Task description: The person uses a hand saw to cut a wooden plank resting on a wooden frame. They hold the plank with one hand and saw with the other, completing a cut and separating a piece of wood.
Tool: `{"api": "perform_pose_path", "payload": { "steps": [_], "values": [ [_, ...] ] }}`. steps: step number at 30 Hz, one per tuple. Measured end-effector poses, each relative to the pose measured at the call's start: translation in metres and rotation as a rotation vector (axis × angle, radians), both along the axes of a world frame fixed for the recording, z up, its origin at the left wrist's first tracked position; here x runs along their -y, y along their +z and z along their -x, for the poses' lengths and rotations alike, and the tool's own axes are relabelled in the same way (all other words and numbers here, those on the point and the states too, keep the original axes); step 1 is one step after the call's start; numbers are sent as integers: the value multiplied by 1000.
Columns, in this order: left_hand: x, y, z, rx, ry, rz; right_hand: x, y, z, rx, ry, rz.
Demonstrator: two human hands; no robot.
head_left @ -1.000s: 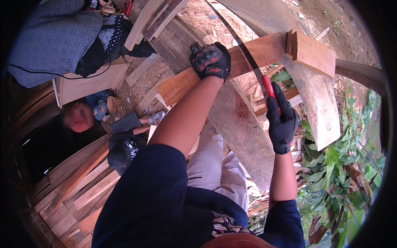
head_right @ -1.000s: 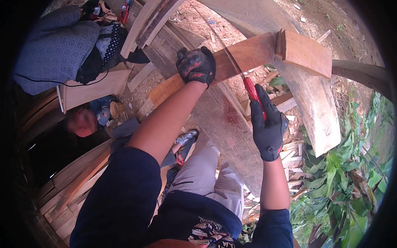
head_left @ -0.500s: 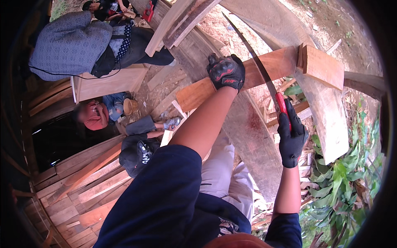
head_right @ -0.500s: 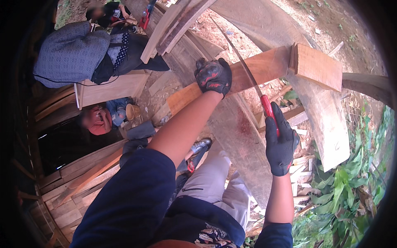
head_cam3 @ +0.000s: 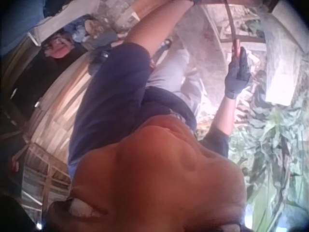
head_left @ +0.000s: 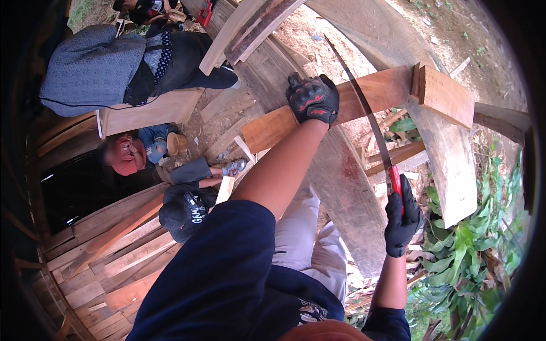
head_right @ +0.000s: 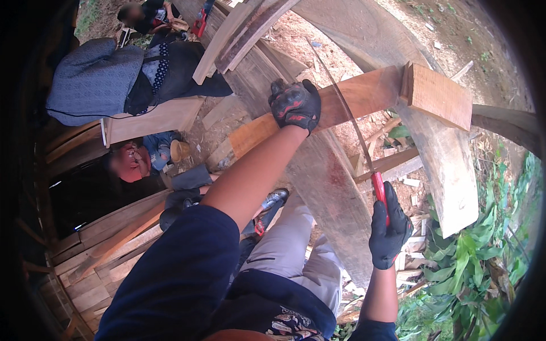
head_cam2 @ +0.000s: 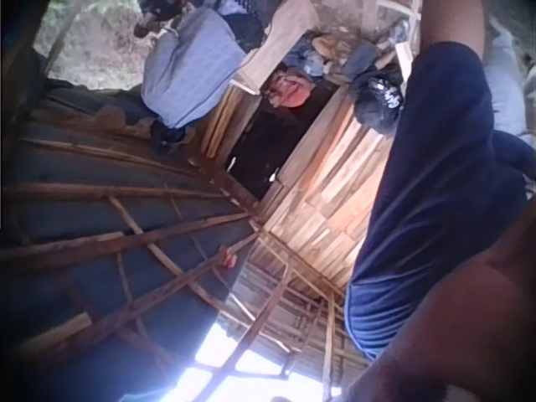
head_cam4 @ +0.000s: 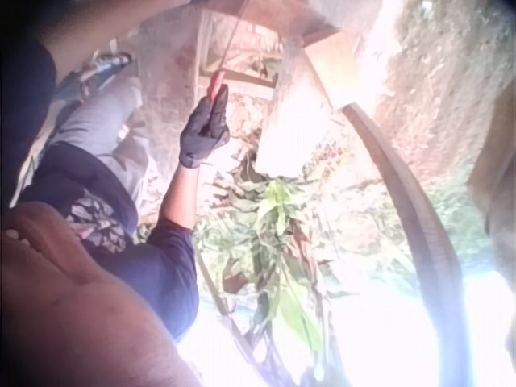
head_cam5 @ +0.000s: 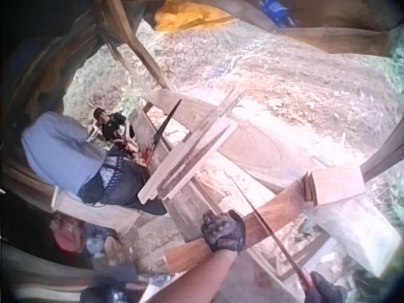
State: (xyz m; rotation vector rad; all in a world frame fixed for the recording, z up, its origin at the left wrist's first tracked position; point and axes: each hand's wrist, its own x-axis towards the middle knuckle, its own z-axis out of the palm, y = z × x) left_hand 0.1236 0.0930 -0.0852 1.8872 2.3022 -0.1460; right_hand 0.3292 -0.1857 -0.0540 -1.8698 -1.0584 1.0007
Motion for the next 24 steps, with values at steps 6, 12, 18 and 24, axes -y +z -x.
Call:
{"api": "perform_pose_path", "payload": {
  "steps": [6, 12, 18, 24],
  "values": [
    [0, -4, 3, 25, -13, -6, -8, 3, 9, -35, -23, 25],
    [-1, -7, 6, 6, -31, -5, -93, 15, 39, 66, 18, -148],
    [-1, 0, 1, -15, -52, 28, -119, 10, 36, -48, -36, -76],
    [-2, -10, 8, -65, -135, -9, -71, 8, 24, 21, 1, -38]
  ]
}}
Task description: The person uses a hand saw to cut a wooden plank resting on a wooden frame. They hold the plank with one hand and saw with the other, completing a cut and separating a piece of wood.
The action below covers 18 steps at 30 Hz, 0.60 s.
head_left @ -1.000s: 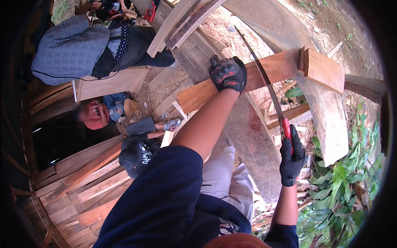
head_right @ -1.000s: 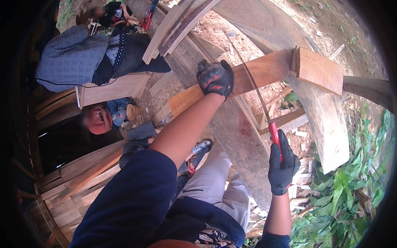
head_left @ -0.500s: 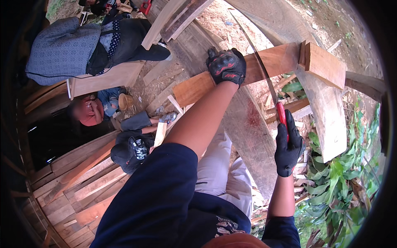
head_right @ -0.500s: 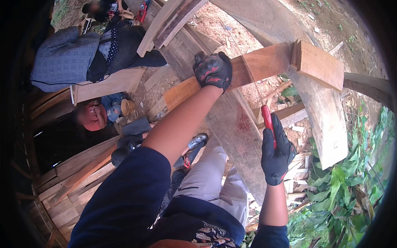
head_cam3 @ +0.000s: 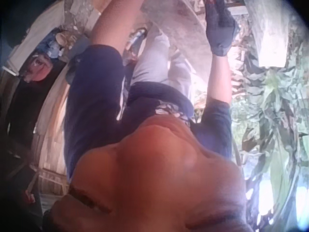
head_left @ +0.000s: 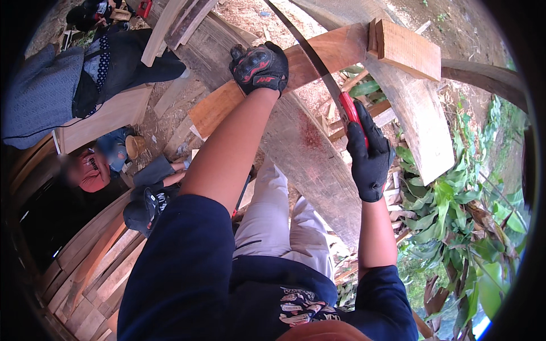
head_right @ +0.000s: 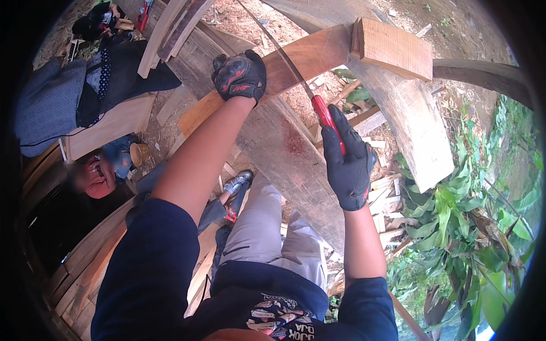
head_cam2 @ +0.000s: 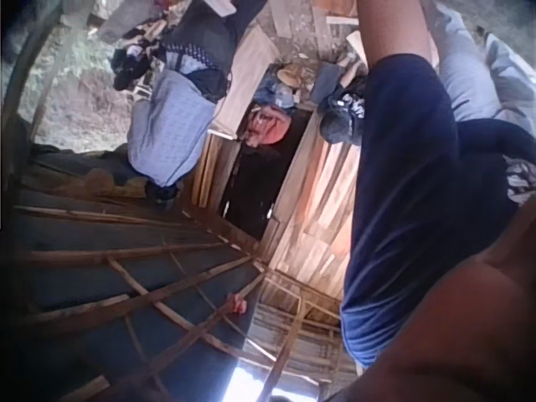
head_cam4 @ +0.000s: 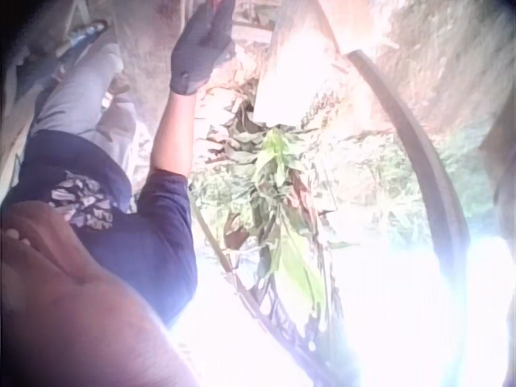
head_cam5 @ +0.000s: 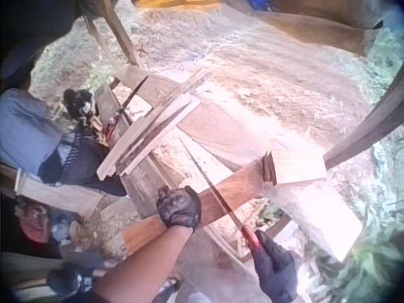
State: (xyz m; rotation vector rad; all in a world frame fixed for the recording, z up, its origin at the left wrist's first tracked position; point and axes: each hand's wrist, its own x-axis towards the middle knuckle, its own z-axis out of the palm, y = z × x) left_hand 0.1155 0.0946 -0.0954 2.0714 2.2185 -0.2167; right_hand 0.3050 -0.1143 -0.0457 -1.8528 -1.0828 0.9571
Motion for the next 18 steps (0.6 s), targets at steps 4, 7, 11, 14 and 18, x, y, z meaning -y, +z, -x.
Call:
{"api": "perform_pose_path", "payload": {
  "steps": [4, 7, 11, 14, 18],
  "values": [
    [1, 7, -2, -14, 22, 4, 54, -2, -2, -43, -42, 14],
    [2, 7, -4, 17, 42, -8, 60, -15, -4, 73, -23, -71],
    [0, -3, 4, 73, 20, -32, 21, -7, 10, -41, -74, 1],
    [1, -8, 3, 26, 0, -86, -26, -11, 25, 3, -38, -67],
    [1, -5, 3, 43, -25, -93, -56, 1, 24, -59, -35, -16]
  ]
}}
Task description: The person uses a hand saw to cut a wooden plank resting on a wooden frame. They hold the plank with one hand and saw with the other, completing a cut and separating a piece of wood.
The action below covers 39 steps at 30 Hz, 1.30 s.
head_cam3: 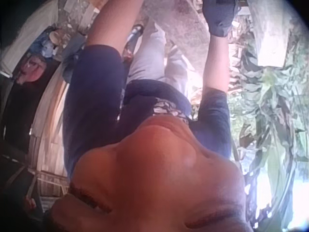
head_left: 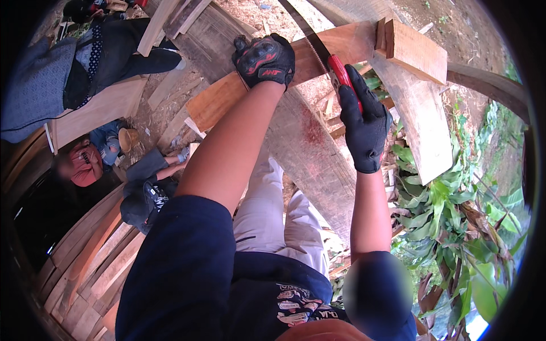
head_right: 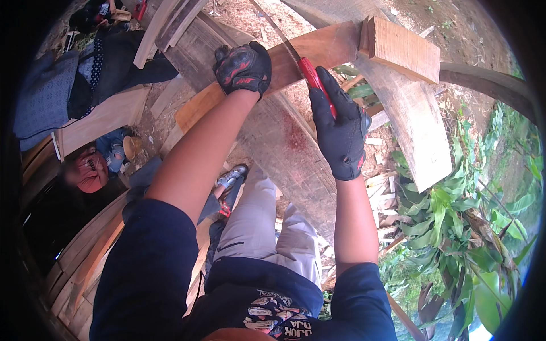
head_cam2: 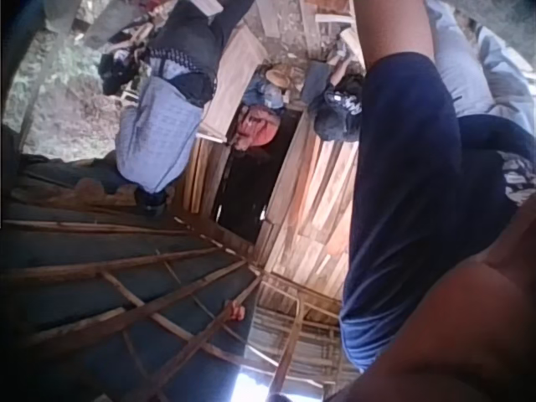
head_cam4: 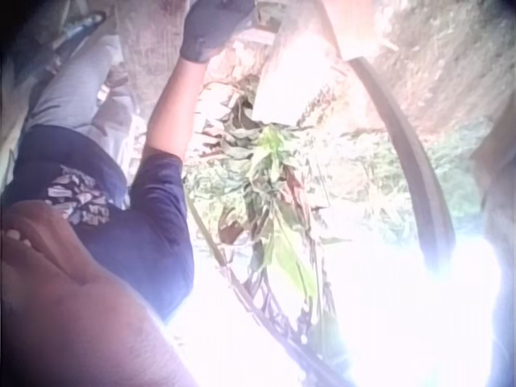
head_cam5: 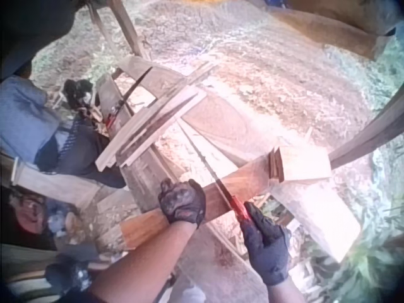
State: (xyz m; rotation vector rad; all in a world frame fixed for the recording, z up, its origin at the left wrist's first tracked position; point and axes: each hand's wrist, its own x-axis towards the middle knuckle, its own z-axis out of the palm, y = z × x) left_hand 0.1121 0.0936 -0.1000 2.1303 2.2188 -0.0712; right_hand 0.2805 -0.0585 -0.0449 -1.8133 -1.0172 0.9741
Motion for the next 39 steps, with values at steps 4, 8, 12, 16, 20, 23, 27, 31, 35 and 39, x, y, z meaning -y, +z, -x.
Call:
{"api": "perform_pose_path", "payload": {
  "steps": [4, 8, 12, 16, 20, 23, 27, 31, 35, 39],
  "values": [
    [0, 12, -7, -1, -16, 58, 40, -11, -18, 11, 8, 15],
    [-1, -3, 0, -4, 34, 8, 109, -12, -29, -56, -2, 76],
    [3, -9, -1, 7, -21, 0, 113, -5, -21, -97, -89, 16],
    [-5, -16, -2, 12, -4, 34, 33, -7, -9, 49, -20, -22],
    [0, -17, 3, -28, -4, -66, 21, -18, -12, -96, -20, -5],
    [0, -5, 1, -4, -10, 24, 71, -37, -16, -36, -27, 7],
    [0, 0, -2, -11, 104, 21, 138, -36, -29, 11, -19, 19],
    [3, 5, -4, -13, 74, 35, 103, -19, -20, -38, -21, 80],
    [-4, -7, -2, -51, 66, -43, 13, -17, 5, 223, 67, -246],
    [0, 4, -6, -24, 20, 59, 35, -25, -1, 2, -19, -80]
  ]
}}
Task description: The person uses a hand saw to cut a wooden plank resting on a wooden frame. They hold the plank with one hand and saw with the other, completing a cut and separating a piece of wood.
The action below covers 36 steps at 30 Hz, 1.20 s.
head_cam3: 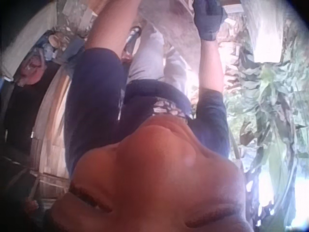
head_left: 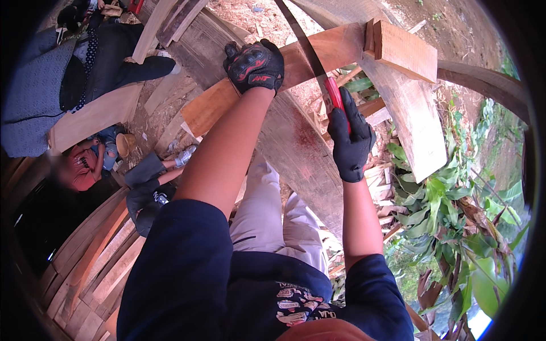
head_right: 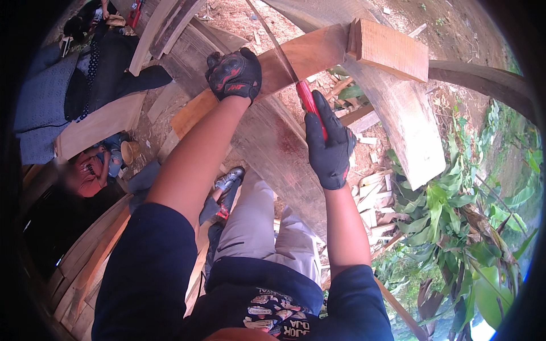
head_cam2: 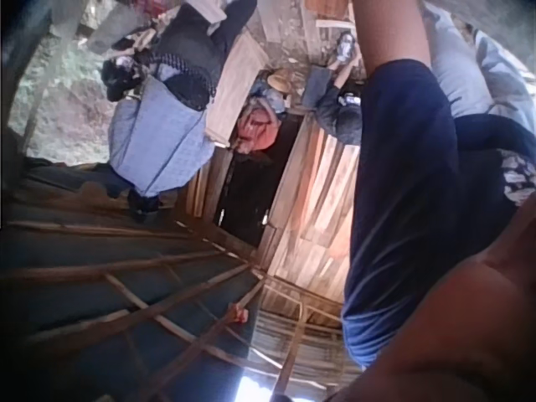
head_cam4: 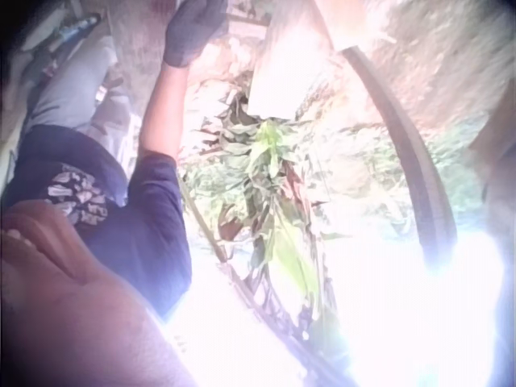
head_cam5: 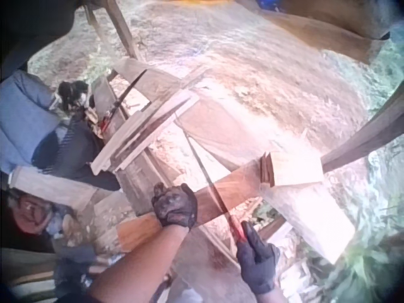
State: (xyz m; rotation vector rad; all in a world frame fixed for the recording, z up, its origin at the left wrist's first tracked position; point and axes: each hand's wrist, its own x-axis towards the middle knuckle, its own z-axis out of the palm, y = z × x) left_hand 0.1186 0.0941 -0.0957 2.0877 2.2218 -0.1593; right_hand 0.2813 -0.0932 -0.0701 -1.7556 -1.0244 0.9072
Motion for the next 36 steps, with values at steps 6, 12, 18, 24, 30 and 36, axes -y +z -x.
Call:
{"api": "perform_pose_path", "payload": {
  "steps": [6, 12, 18, 24, 30, 36],
  "values": [
    [1, 13, 0, -47, 43, 82, 119, 2, -28, -87, -24, 107],
    [-3, -1, -3, -76, 36, 25, -11, 13, -9, 59, 65, -21],
    [-3, -1, 1, -86, -29, 41, 15, 6, -20, -9, 64, 31],
    [0, -23, 11, -142, 18, -143, 124, 34, -43, 12, 16, 87],
    [-2, 4, -3, -39, 35, 48, 81, 59, -56, 27, 25, 109],
    [-3, 9, -1, -45, 104, 98, 54, 78, -68, -237, -88, 230]
  ]
}}
